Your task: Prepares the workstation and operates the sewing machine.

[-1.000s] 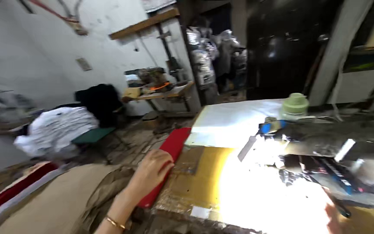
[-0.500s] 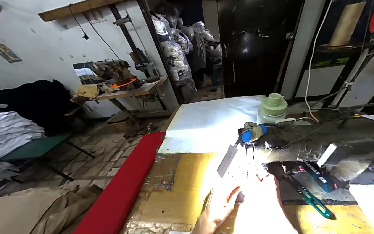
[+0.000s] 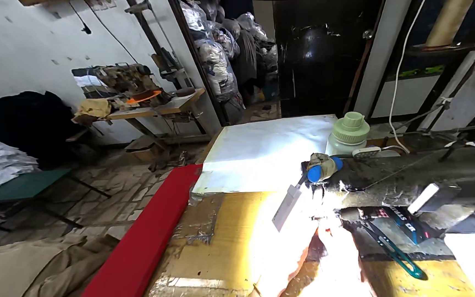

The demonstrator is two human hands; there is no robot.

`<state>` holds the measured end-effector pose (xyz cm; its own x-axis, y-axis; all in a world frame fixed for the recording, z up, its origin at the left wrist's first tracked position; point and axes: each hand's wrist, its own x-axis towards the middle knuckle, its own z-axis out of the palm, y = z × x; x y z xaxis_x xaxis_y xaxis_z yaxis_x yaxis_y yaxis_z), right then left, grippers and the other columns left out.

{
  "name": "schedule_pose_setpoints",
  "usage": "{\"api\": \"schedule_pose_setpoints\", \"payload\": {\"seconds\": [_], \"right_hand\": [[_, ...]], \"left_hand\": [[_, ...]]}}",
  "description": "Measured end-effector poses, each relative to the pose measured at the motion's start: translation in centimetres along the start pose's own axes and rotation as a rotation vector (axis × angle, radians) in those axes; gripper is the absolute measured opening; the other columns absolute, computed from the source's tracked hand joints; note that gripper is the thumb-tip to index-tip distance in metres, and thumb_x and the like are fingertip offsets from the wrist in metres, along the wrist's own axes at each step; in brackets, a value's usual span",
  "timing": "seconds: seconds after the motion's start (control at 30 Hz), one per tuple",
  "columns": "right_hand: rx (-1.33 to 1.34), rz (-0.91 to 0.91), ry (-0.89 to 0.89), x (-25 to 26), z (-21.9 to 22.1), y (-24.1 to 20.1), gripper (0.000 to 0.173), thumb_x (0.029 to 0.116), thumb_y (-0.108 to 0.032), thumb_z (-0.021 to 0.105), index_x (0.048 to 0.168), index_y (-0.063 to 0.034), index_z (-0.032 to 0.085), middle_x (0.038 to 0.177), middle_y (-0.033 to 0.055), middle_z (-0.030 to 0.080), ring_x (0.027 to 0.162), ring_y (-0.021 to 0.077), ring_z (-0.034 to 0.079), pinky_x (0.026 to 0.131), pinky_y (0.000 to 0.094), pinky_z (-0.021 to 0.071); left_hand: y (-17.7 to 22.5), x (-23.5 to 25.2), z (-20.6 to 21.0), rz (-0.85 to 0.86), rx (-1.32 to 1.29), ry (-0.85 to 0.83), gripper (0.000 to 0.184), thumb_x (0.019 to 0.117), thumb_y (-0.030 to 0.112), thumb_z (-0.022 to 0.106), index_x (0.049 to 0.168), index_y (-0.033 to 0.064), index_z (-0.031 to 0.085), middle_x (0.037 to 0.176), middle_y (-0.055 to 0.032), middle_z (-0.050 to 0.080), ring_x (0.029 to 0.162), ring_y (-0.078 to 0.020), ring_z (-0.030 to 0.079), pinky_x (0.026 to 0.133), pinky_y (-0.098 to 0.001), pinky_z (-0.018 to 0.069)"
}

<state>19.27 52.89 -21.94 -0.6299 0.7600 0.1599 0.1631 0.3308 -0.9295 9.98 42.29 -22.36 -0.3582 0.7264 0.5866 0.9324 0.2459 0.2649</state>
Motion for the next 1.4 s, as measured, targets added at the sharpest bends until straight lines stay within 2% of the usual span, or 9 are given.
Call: {"api": "schedule_pose_setpoints", "payload": {"seconds": [0.23, 0.37, 0.47, 0.57, 0.77, 0.83, 1.17, 1.33, 1.4], "right_hand": [[-0.121, -0.030, 0.008, -0.6, -0.1, -1.5, 0.024, 0.0961, -0.009, 0.060, 0.103, 0.0107, 0.072, 0.095, 0.0224, 0.072, 0.088, 0.0252, 0.068, 0.085, 0.0382, 0.0540], [-0.124, -0.169, -0.066, -1.3, -0.3, -0.3, 0.025, 0.0901, -0.008, 0.058, 0.100, 0.0086, 0.073, 0.095, 0.0200, 0.072, 0.087, 0.0261, 0.070, 0.082, 0.0405, 0.0562], [-0.180, -0.174, -0.145, -3.4, -0.9, -0.1, 0.027, 0.0920, -0.010, 0.060, 0.103, 0.0106, 0.072, 0.097, 0.0232, 0.072, 0.090, 0.0316, 0.071, 0.085, 0.0453, 0.0564], [-0.249, -0.254, -0.124, -5.9, -1.1, 0.2, 0.025, 0.0895, -0.011, 0.059, 0.088, 0.0090, 0.073, 0.082, 0.0218, 0.071, 0.079, 0.0338, 0.071, 0.076, 0.0474, 0.0573], [-0.254, -0.387, -0.056, -6.5, -2.7, 0.1, 0.021, 0.0871, -0.009, 0.063, 0.094, 0.0063, 0.076, 0.092, 0.0197, 0.074, 0.088, 0.0323, 0.072, 0.085, 0.0461, 0.0569], [-0.325, -0.433, -0.025, -5.2, -3.0, -0.2, 0.023, 0.0883, -0.012, 0.061, 0.093, 0.0050, 0.076, 0.095, 0.0197, 0.075, 0.092, 0.0345, 0.072, 0.088, 0.0487, 0.0557], [-0.390, -0.002, -0.277, 3.8, -3.9, -1.2, 0.030, 0.1025, -0.013, 0.052, 0.113, 0.0069, 0.071, 0.116, 0.0233, 0.070, 0.114, 0.0303, 0.065, 0.103, 0.0389, 0.0475], [-0.609, 0.016, -0.402, 5.1, -3.3, -2.7, 0.038, 0.1059, -0.016, 0.048, 0.129, 0.0109, 0.062, 0.130, 0.0301, 0.063, 0.128, 0.0391, 0.059, 0.112, 0.0461, 0.0401], [-0.625, 0.045, -0.296, 4.4, -2.7, -3.8, 0.035, 0.1026, -0.014, 0.053, 0.120, 0.0123, 0.067, 0.123, 0.0304, 0.067, 0.124, 0.0384, 0.061, 0.110, 0.0436, 0.0420]], "left_hand": [[-0.1, -0.1, 0.2, 0.011, 0.069, 0.041, 0.024, 0.0992, 0.013, 0.056, 0.108, 0.0156, 0.079, 0.104, -0.0091, 0.076, 0.097, -0.0256, 0.073, 0.086, -0.0412, 0.0582], [1.3, -2.7, 2.1, -0.246, -0.085, 0.003, 0.026, 0.1008, 0.014, 0.054, 0.111, 0.0092, 0.078, 0.110, -0.0134, 0.074, 0.106, -0.0272, 0.070, 0.100, -0.0414, 0.0519], [1.9, -4.7, 0.6, -0.188, -0.115, -0.068, 0.027, 0.0991, 0.009, 0.054, 0.112, 0.0047, 0.078, 0.104, -0.0175, 0.075, 0.097, -0.0319, 0.073, 0.088, -0.0457, 0.0571], [3.8, -6.2, -1.9, -0.190, -0.070, -0.167, 0.027, 0.0998, 0.011, 0.055, 0.112, 0.0047, 0.078, 0.098, -0.0144, 0.077, 0.088, -0.0278, 0.076, 0.081, -0.0417, 0.0595], [2.9, -5.3, -2.8, -0.072, -0.318, -0.248, 0.027, 0.1026, 0.008, 0.053, 0.117, 0.0001, 0.074, 0.117, -0.0151, 0.074, 0.108, -0.0243, 0.072, 0.099, -0.0374, 0.0546], [2.7, -3.6, -2.9, -0.080, -0.187, -0.242, 0.029, 0.1038, 0.018, 0.052, 0.113, 0.0070, 0.078, 0.108, -0.0117, 0.077, 0.102, -0.0245, 0.074, 0.092, -0.0407, 0.0562], [-1.7, 1.0, 1.3, -0.417, -0.277, -0.202, 0.028, 0.1021, 0.021, 0.054, 0.100, 0.0024, 0.075, 0.100, -0.0119, 0.073, 0.100, -0.0203, 0.069, 0.093, -0.0368, 0.0535], [-1.7, 0.7, 2.2, -0.439, -0.291, -0.129, 0.029, 0.0997, 0.021, 0.056, 0.095, 0.0029, 0.077, 0.097, -0.0132, 0.074, 0.095, -0.0193, 0.071, 0.091, -0.0334, 0.0538], [-1.6, 0.5, 2.4, -0.486, -0.290, -0.148, 0.030, 0.1012, 0.023, 0.055, 0.095, 0.0022, 0.076, 0.094, -0.0127, 0.073, 0.092, -0.0160, 0.070, 0.088, -0.0297, 0.0540]]}}
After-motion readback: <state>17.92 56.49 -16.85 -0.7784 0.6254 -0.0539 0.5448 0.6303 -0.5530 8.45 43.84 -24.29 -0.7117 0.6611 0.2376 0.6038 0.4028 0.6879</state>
